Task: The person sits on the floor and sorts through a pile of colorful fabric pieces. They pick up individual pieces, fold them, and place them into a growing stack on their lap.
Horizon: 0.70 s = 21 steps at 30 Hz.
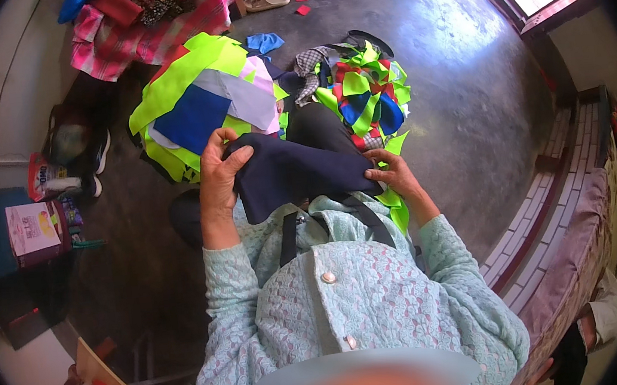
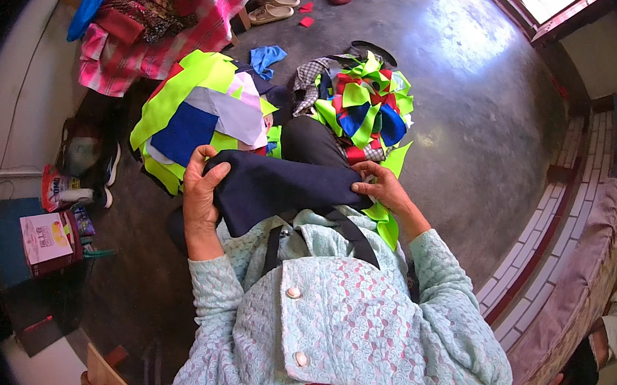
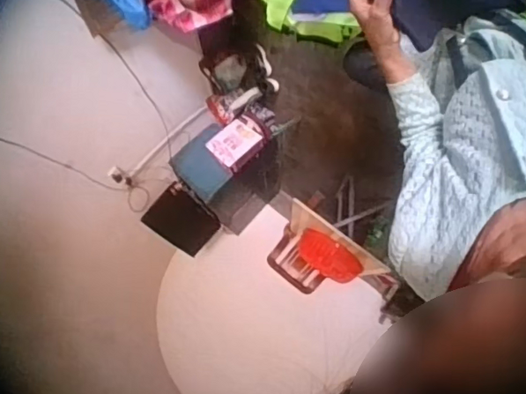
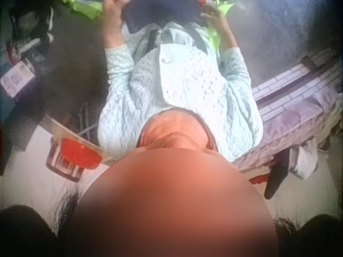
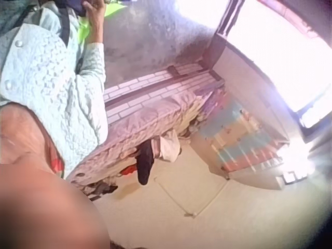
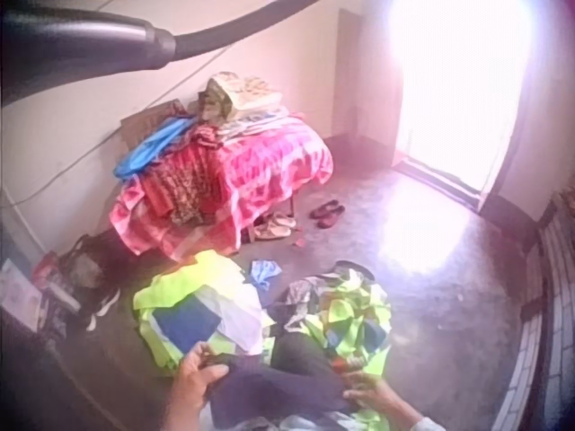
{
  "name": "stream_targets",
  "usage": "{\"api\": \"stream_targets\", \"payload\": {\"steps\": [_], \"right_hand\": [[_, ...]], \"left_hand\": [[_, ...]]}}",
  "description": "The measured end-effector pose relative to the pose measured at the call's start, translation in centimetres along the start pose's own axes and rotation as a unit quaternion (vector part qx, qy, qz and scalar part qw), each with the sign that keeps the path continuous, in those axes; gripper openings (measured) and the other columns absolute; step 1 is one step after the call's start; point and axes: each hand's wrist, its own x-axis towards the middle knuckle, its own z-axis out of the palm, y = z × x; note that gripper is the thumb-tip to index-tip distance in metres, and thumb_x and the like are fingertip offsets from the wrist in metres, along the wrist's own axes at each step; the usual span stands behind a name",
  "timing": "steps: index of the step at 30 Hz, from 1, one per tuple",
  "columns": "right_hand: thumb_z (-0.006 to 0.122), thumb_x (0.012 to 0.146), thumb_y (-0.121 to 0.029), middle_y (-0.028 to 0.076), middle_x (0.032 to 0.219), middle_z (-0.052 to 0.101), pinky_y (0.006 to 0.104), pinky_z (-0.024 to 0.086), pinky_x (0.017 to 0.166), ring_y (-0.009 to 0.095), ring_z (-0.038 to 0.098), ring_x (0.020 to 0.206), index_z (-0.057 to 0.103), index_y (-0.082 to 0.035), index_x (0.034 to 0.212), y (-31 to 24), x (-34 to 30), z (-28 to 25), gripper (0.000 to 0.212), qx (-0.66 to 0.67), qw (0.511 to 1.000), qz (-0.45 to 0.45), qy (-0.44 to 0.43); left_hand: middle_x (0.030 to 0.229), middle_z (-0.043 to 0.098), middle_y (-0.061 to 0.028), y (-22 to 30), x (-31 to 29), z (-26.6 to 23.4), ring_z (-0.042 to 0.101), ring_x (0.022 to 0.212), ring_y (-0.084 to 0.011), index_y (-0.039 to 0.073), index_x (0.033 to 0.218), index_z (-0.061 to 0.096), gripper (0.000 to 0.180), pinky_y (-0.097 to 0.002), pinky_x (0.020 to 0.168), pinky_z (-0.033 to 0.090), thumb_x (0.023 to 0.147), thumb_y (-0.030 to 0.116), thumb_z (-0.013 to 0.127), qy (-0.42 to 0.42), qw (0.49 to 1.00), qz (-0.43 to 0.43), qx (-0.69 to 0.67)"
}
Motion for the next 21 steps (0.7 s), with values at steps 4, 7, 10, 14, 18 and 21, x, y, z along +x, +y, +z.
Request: {"api": "stream_targets", "payload": {"steps": [4,7,10,14,18,21], "right_hand": [[0.076,0.076,-0.011,-0.004,0.079,0.056,0.0225,0.041,0.066,0.008,0.052,0.074,0.061,-0.004,0.099,0.9,0.4,-0.5,0.029,-0.041,0.999,0.022,0.016],[0.074,0.078,-0.011,-0.003,0.081,0.058,0.0228,0.041,0.066,0.007,0.052,0.073,0.062,-0.004,0.096,0.7,0.5,-0.4,0.023,-0.014,1.0,0.01,0.021],[0.069,0.082,-0.012,-0.004,0.077,0.057,0.0199,0.039,0.057,0.005,0.05,0.064,0.062,-0.007,0.098,-1.4,0.6,-0.3,0.018,0.04,0.998,0.03,0.038],[0.062,0.089,-0.012,-0.004,0.071,0.055,0.0172,0.033,0.039,0.003,0.046,0.048,0.054,-0.011,0.094,-5.0,1.8,0.2,0.01,0.187,0.982,-0.006,0.001],[0.065,0.087,-0.014,-0.003,0.077,0.058,0.0166,0.036,0.042,0.003,0.049,0.052,0.054,-0.01,0.098,-9.9,4.8,2.2,0.015,0.173,0.982,-0.056,-0.048],[0.066,0.086,-0.014,-0.004,0.077,0.059,0.017,0.037,0.041,0.003,0.049,0.05,0.055,-0.009,0.101,-12.2,8.3,3.1,0.019,0.091,0.99,-0.102,-0.037]], "left_hand": [[0.09,0.06,-0.0022,-0.4,-0.6,-1.1,0.059,0.079,-0.0099,0.008,0.104,0.052,0.036,-0.0217,0.074,0.05,0.074,-0.003,0.068,0.012,1.0,-0.01,0.023],[0.098,0.058,-0.0042,-1.2,-0.9,-2.5,0.056,0.086,-0.0091,0.008,0.105,0.052,0.038,-0.0211,0.077,0.048,0.072,-0.002,0.068,0.021,0.999,0.021,0.046],[0.099,0.055,-0.003,-1.5,-1.6,-3.8,0.053,0.088,-0.0086,0.007,0.106,0.053,0.038,-0.0213,0.079,0.047,0.072,0.002,0.07,0.031,0.995,0.031,0.086],[0.099,0.054,-0.0018,-1.3,-2.6,-5.4,0.051,0.092,-0.0084,0.007,0.107,0.054,0.038,-0.0209,0.082,0.044,0.072,0.002,0.07,0.051,0.986,0.087,0.132],[0.1,0.055,-0.0002,0.3,-3.6,-6.9,0.051,0.093,-0.0074,0.006,0.107,0.055,0.038,-0.0208,0.083,0.042,0.073,0.002,0.07,0.084,0.985,0.095,0.118],[0.097,0.058,0.0003,3.2,-4.0,-7.3,0.053,0.089,-0.0078,0.006,0.105,0.055,0.036,-0.0222,0.083,0.044,0.072,0.002,0.07,0.102,0.973,0.147,0.145]]}}
